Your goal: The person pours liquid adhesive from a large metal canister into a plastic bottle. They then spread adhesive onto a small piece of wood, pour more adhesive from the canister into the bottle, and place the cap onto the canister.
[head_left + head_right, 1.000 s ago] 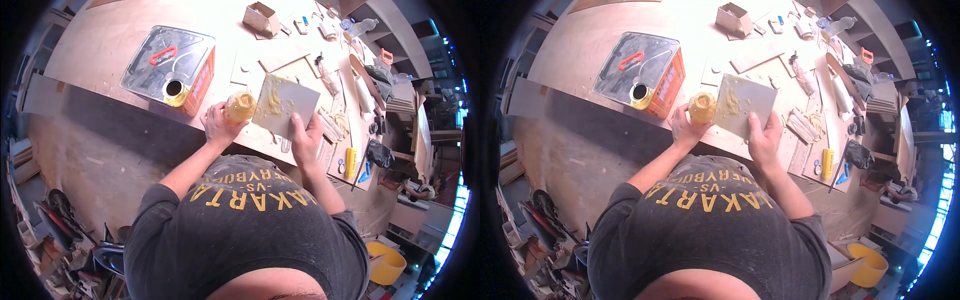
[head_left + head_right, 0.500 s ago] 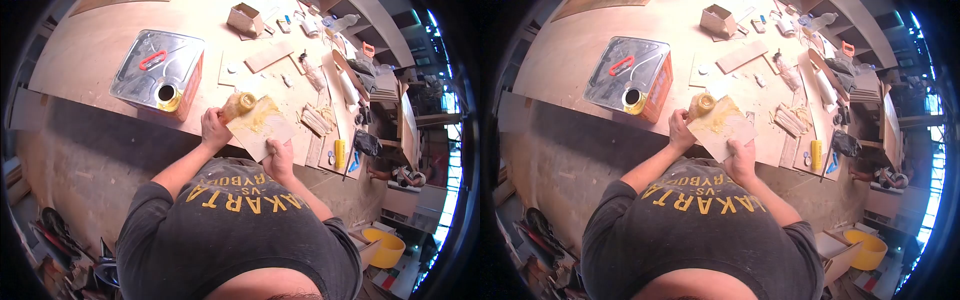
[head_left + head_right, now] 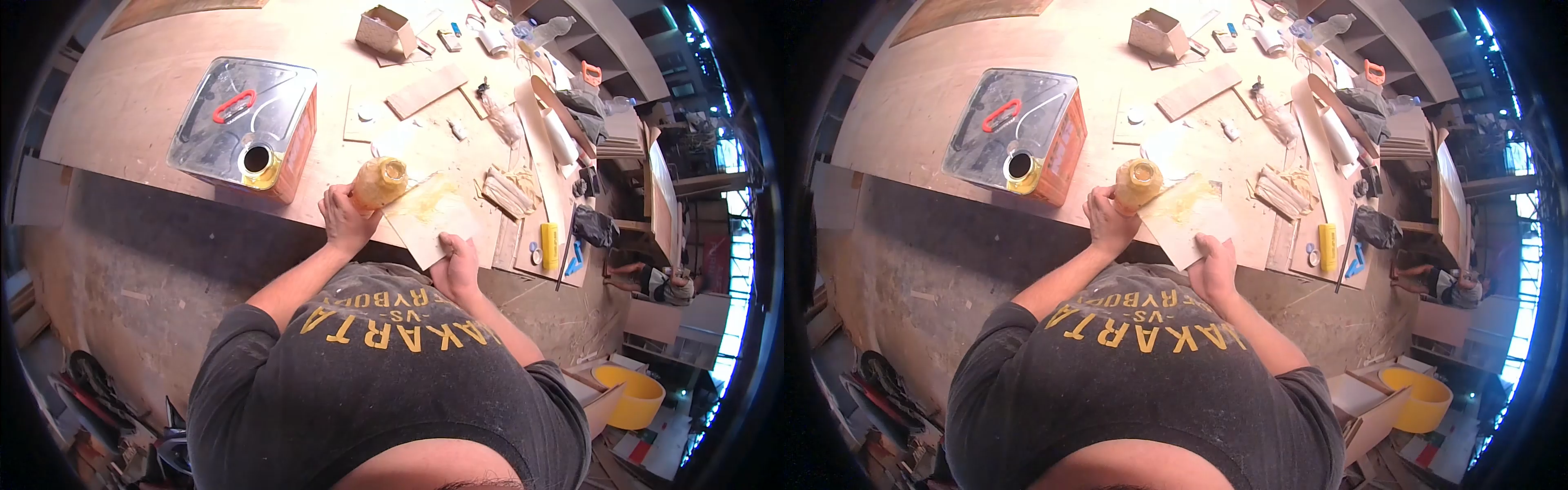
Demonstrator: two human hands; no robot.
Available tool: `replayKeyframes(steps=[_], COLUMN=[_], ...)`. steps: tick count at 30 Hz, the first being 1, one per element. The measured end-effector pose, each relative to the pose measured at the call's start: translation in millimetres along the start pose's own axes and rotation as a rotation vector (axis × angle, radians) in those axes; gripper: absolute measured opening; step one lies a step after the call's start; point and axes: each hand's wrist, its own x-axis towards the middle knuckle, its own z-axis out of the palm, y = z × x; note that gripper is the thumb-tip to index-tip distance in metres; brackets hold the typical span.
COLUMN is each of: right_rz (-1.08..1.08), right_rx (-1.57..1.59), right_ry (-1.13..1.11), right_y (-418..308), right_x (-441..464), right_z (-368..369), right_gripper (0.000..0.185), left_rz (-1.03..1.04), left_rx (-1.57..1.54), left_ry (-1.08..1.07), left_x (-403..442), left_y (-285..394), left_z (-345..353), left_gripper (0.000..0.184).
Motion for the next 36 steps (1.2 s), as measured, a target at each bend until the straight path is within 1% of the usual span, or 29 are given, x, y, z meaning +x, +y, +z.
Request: replayKeyframes(steps=[1,4,7,11,17,20,23,26,29,32,35,36], right_rz=[0.042,0.089,0.072,0.048,0.005,-0.042,-0.05,-0.041,-0.049,0.029,0.057,0.018], right_rx=[-0.012,0.025,-0.064,-0.186,-0.278,-0.238,-0.341,-0.342,-0.397,-0.264,-0.179,-0.256], right_ry=[0.011,-0.071,-0.092,-0.049,-0.051,-0.027,-0.015,-0.152,-0.194,-0.184,-0.12,-0.147], right_y=[-1.6,-8.1,-21.9,-41.5,-41.5,-26.9,-20.6,-26.6,-40.8,-42.7,-63.2,-68.9], right_x=[4.5,6.6,1.9,-7.5,-16.6,-20.5,-22.3,-24.8,-31.7,-23.7,-33.0,-33.1], right_z=[1.6,8.5,21.8,40.0,54.4,53.4,48.8,49.4,62.5,63.8,75.7,71.0], right_gripper=[0.052,0.052,0.046,0.037,0.035,0.034,0.035,0.04,0.041,0.042,0.041,0.041], left_rz=[0.005,0.025,0.052,0.063,0.087,0.111,0.133,0.153,0.165,0.11,0.132,0.122], left_rx=[0.02,0.024,0.016,0.022,0.04,0.044,0.081,0.096,0.118,0.083,0.129,0.122], left_ry=[0.002,-0.031,-0.052,-0.04,-0.043,-0.035,-0.041,-0.047,-0.086,-0.058,-0.057,-0.061], left_x=[-0.5,-4.9,-4.8,-5.1,-4.1,-4.2,-6.0,-7.2,-8.5,-6.3,-7.7,-9.2], left_y=[-0.8,-2.3,-0.9,2.5,1.8,4.0,0.9,-0.5,0.1,5.6,0.3,-1.2], left_z=[1.5,0.9,-1.0,-0.5,-0.9,-3.4,-1.2,-1.7,-1.2,-0.8,-0.1,0.1], left_gripper=[0.069,0.067,0.067,0.07,0.073,0.074,0.075,0.074,0.073,0.072,0.074,0.074])
